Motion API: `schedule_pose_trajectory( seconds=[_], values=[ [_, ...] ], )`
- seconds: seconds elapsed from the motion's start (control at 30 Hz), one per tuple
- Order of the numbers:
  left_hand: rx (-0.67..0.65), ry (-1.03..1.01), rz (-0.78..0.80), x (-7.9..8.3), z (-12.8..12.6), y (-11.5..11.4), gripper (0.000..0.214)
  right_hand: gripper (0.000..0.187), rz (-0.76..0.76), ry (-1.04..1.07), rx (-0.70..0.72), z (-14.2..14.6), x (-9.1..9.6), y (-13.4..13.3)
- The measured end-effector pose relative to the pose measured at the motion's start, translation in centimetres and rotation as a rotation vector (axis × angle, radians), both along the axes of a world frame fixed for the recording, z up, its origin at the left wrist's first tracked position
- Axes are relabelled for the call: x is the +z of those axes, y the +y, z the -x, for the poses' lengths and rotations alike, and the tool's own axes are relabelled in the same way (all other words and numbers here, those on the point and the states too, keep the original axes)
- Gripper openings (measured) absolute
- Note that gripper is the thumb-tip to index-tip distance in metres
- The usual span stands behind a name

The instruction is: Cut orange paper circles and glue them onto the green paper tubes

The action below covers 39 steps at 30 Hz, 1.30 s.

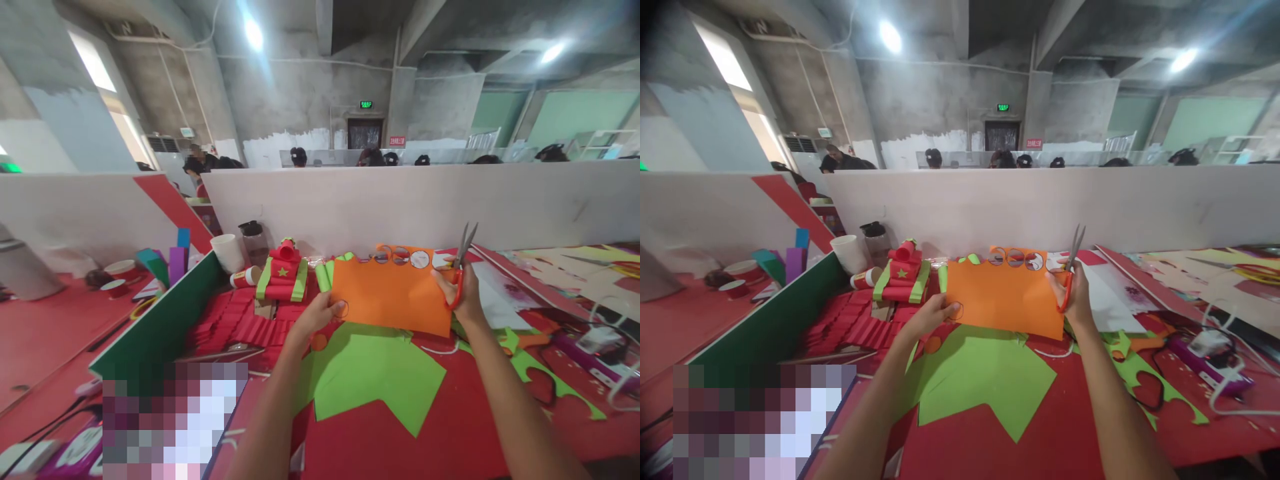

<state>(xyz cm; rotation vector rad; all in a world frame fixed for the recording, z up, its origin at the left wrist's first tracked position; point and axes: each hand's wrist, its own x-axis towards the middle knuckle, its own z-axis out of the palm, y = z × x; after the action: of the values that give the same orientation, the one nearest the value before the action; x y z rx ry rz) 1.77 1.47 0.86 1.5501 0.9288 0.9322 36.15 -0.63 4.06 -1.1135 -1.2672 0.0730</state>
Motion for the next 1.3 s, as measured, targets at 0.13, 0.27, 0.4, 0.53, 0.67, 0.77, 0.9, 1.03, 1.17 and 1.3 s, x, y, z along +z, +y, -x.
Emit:
schedule_pose_trajectory(
  seconds=[0.13, 0.27, 0.4, 0.53, 0.67, 0.77, 0.9, 1.03, 1.17, 1.3],
  values=[
    [0.007, -0.008, 0.012, 0.3, -0.2, -0.3, 0.044, 0.043, -0.040, 0.006, -0.033, 0.3, 0.1, -0.1],
    [0.032, -0.036, 0.063, 0.5, -0.7, -0.5, 0.042, 0.047, -0.048, 0.070, -0.042, 0.1, -0.4, 0.4],
    [0.133, -0.059, 0.022, 0.2, -0.7, -0.1, 0.037, 0.050, -0.029, 0.140, -0.038, 0.3, -0.6, 0.3],
    [0.310, -0.158, -0.067, 0.2, -0.3, 0.7, 0.032, 0.049, -0.111, 0.167, -0.032, 1.3, 0.6, -0.7],
    [0.468, -0.282, -0.106, 0.8, -0.2, 1.0, 0.033, 0.051, 0.045, 0.094, 0.500, 4.0, 1.7, -2.5],
    [0.521, -0.350, -0.139, 1.2, -0.4, 0.8, 0.035, 0.062, 0.351, -0.033, 0.888, 6.7, 1.2, -3.9],
    [0.533, -0.417, -0.182, 1.2, -1.0, 0.4, 0.034, 0.048, 0.671, -0.228, 0.950, 9.9, -0.9, -4.7],
    [0.515, -0.430, -0.193, 1.3, -1.5, 0.1, 0.031, 0.047, 0.782, -0.246, 0.893, 11.6, -2.6, -4.1],
    [0.564, -0.449, -0.204, 1.7, -1.9, -0.1, 0.024, 0.048, 0.850, -0.226, 0.916, 11.8, -2.9, -4.0],
    [0.544, -0.479, -0.113, 1.7, -2.2, -0.2, 0.023, 0.049, 0.835, -0.171, 0.944, 12.2, -2.7, -4.4]
  ],
)
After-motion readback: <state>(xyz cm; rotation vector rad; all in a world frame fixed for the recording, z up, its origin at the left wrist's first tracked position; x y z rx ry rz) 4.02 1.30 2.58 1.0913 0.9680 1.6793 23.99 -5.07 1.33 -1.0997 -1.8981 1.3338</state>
